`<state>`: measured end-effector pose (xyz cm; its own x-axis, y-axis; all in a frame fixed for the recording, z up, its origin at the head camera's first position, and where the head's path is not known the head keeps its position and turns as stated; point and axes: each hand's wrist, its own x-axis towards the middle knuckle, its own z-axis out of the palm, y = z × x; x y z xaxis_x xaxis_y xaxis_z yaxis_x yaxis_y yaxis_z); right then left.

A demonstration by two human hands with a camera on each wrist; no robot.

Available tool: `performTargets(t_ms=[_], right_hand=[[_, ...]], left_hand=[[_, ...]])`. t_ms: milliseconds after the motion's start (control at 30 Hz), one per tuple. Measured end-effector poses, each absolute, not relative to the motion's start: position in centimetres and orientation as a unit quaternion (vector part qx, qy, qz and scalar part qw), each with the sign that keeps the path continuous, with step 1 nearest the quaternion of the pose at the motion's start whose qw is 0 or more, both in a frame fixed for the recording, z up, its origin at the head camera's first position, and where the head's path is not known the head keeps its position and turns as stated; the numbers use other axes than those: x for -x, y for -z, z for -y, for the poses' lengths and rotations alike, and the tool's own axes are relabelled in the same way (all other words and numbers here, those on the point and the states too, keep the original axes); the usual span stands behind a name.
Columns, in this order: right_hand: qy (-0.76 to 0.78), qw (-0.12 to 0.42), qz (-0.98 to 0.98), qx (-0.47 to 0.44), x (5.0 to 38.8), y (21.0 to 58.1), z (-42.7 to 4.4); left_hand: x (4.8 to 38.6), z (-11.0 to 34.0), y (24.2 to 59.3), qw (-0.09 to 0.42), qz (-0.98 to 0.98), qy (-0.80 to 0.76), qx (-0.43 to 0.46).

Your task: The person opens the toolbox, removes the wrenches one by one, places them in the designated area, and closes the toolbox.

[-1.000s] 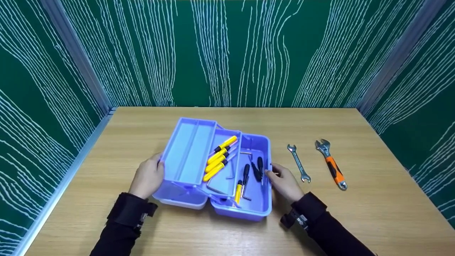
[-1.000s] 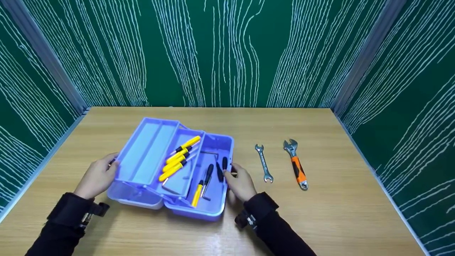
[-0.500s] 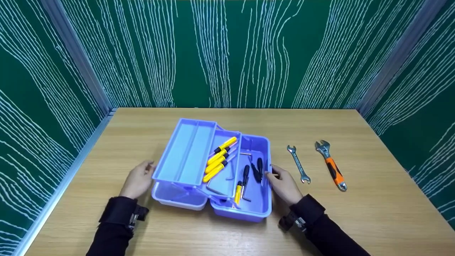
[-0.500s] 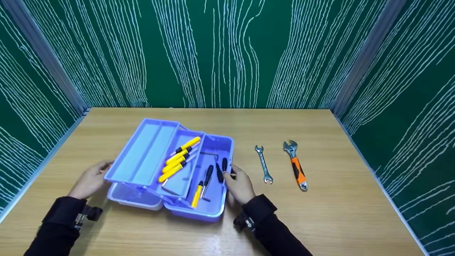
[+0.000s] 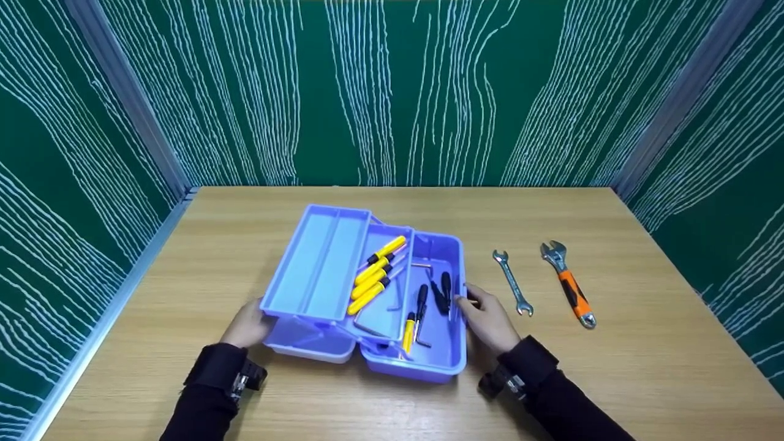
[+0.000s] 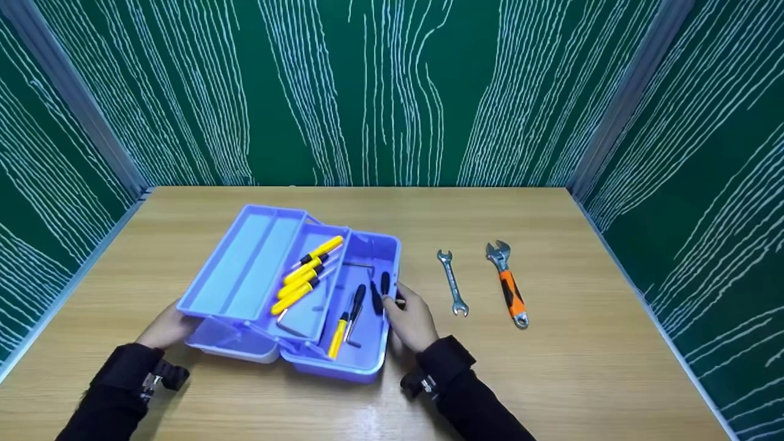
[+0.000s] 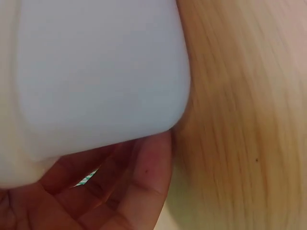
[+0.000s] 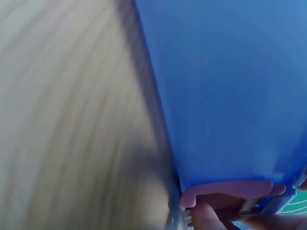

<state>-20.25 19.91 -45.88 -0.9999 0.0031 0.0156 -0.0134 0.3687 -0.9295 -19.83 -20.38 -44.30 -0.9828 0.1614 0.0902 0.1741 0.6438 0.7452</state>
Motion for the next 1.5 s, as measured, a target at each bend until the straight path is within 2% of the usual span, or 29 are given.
performTargets(t_ms=[300, 633, 1167, 1500], right_hand=[[-0.554, 0.022, 0.832, -0.01, 20.4, 46.1, -19.9], [-0.56, 0.015, 0.828, -0.006, 20.4, 46.1, -20.0], [-0.581, 0.005, 0.814, -0.023, 20.4, 46.1, -20.3], [-0.58, 0.006, 0.814, -0.022, 20.3, 45.9, -20.2]], left_hand=[[20.0, 20.7, 44.2, 0.039, 0.914, 0.39, 0.109], [20.2, 20.3, 41.3, -0.04, 0.908, 0.416, 0.018], [19.1, 19.0, 35.8, -0.054, 0.928, 0.367, 0.015], [18.2, 17.4, 33.6, -0.04, 0.927, 0.372, 0.018]])
